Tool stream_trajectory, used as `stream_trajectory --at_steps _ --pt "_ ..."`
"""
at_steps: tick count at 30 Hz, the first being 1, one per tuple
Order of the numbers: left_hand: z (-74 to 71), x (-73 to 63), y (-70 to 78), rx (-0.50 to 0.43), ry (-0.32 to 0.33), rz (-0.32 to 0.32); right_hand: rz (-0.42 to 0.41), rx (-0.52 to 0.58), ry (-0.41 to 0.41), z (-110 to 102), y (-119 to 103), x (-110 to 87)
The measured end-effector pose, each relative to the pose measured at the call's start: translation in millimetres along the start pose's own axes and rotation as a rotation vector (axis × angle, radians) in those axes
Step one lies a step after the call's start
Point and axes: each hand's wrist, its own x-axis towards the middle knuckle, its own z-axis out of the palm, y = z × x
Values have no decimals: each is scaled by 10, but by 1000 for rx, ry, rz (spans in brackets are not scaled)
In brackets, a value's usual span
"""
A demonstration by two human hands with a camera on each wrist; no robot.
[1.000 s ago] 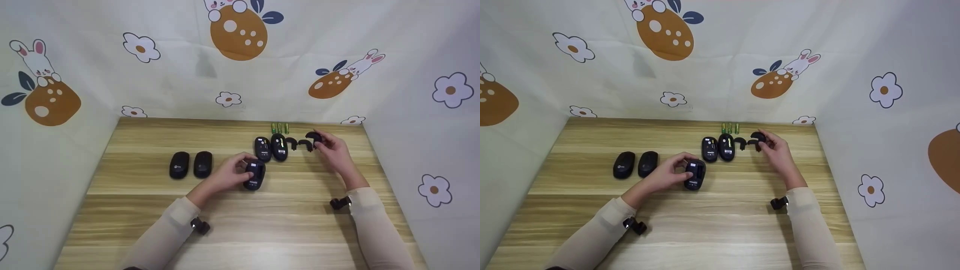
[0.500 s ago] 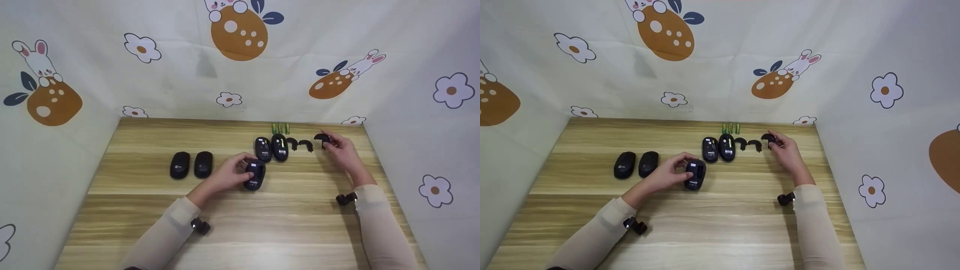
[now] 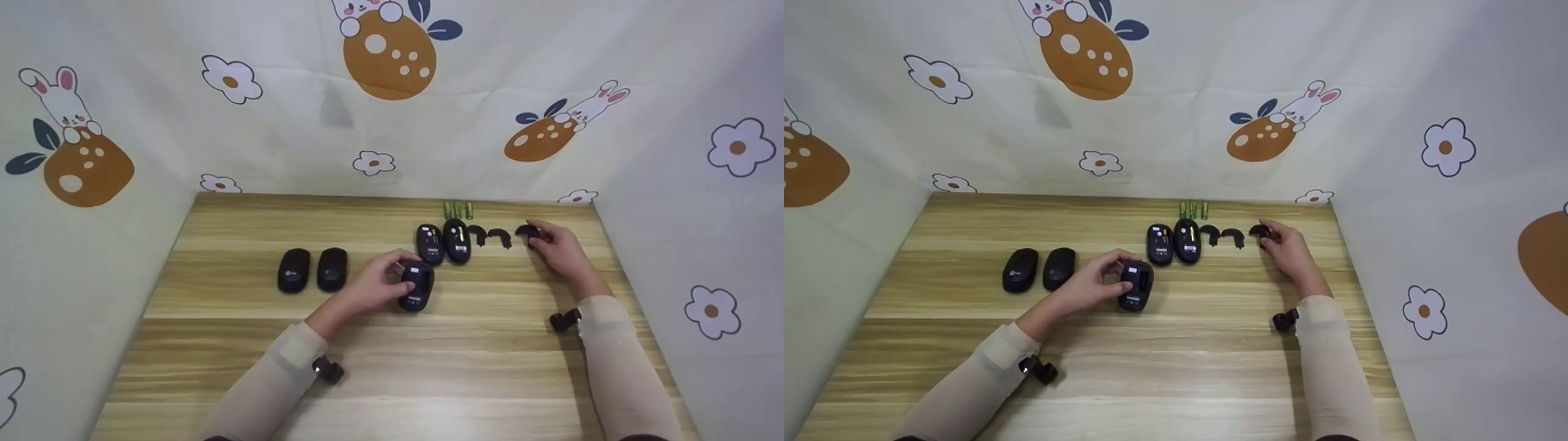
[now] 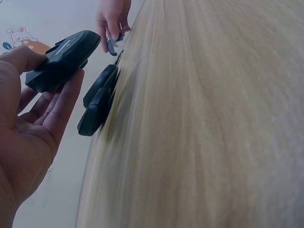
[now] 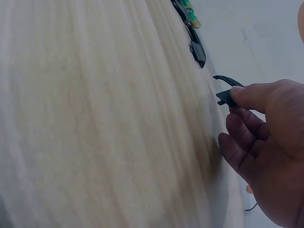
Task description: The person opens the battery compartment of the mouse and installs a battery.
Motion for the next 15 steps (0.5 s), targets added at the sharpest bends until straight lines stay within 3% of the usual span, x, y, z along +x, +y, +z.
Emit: stream_trajectory --at_steps 15 --pt "-8 3 -11 -8 3 -2 -11 -129 -74 -1 60 82"
